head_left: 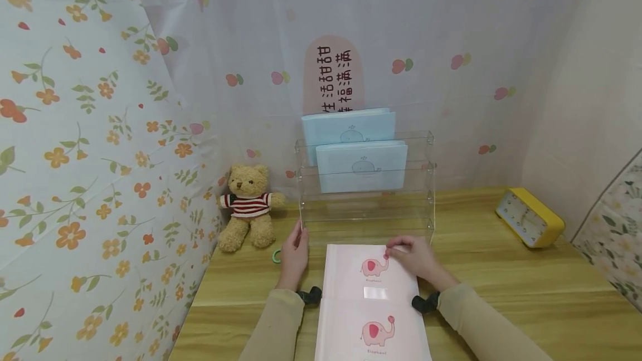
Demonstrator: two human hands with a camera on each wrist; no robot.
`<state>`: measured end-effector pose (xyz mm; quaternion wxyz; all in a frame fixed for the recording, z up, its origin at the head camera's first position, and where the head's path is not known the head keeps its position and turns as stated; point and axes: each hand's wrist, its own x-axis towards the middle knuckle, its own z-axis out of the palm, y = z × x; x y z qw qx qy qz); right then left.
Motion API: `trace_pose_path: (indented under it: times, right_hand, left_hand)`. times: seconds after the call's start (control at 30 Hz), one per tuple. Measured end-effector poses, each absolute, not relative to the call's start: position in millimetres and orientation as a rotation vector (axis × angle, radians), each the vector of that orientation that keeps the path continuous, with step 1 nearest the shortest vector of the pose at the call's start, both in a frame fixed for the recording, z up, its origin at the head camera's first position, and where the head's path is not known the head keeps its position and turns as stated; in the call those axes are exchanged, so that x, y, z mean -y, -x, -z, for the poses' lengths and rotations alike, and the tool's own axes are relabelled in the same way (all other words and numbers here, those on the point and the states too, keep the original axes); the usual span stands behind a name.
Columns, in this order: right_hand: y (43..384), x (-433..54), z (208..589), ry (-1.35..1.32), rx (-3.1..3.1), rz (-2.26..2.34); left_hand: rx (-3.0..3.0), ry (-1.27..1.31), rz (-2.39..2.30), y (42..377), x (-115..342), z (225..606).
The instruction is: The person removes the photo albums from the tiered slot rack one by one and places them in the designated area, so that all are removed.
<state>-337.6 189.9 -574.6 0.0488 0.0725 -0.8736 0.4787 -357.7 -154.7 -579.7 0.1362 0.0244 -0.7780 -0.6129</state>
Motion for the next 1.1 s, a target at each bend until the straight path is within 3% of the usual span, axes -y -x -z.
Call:
trace_pose_path:
  times: [1.1]
  right_hand:
    - [330, -192, 602, -0.294, 2.543, -1.344]
  left_hand:
    - [2.213, -0.041, 1.769, 362, 156, 587]
